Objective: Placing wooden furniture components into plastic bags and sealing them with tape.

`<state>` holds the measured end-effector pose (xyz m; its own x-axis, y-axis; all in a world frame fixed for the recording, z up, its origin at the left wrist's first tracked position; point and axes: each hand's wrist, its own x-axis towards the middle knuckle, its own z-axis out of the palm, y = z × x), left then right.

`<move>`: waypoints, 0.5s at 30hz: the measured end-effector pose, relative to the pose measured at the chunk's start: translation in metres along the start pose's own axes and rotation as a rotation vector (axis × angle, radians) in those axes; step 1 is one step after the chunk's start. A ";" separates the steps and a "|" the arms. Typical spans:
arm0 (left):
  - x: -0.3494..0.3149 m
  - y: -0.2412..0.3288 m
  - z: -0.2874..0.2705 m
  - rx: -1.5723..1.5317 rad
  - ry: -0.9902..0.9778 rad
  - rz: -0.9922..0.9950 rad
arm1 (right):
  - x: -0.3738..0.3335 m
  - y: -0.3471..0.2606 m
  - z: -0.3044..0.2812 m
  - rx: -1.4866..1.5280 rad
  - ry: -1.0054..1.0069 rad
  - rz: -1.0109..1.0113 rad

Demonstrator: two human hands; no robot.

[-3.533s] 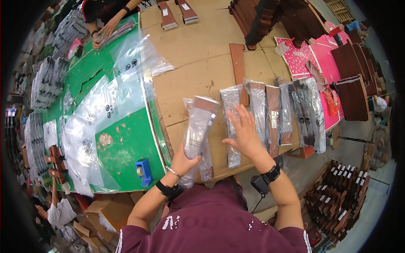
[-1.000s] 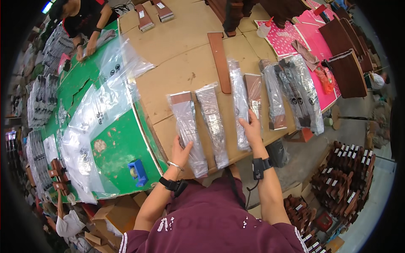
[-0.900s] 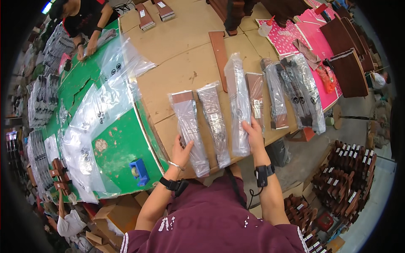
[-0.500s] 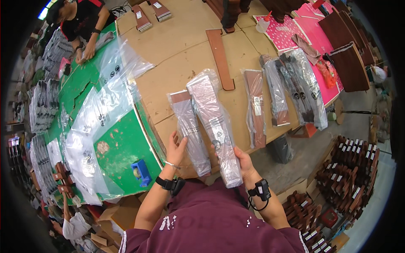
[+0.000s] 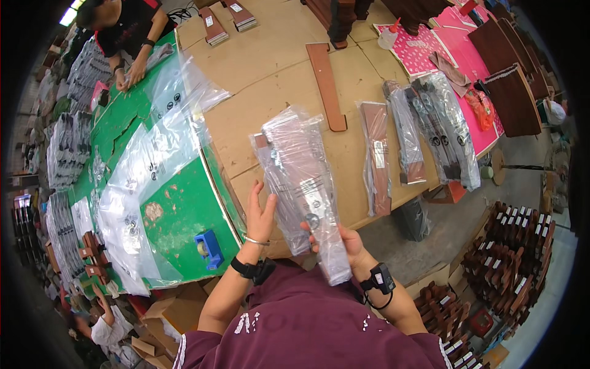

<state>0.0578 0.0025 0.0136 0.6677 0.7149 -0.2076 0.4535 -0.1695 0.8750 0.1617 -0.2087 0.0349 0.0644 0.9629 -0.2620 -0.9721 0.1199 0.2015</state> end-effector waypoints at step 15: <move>0.003 0.037 -0.014 -0.678 0.054 -0.145 | 0.023 0.012 0.007 -0.772 0.141 0.057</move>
<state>0.0683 0.0080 0.0512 0.5900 0.7339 -0.3366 0.0553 0.3792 0.9237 0.1531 -0.1832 0.0374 0.0304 0.9166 -0.3985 -0.8581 -0.1806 -0.4808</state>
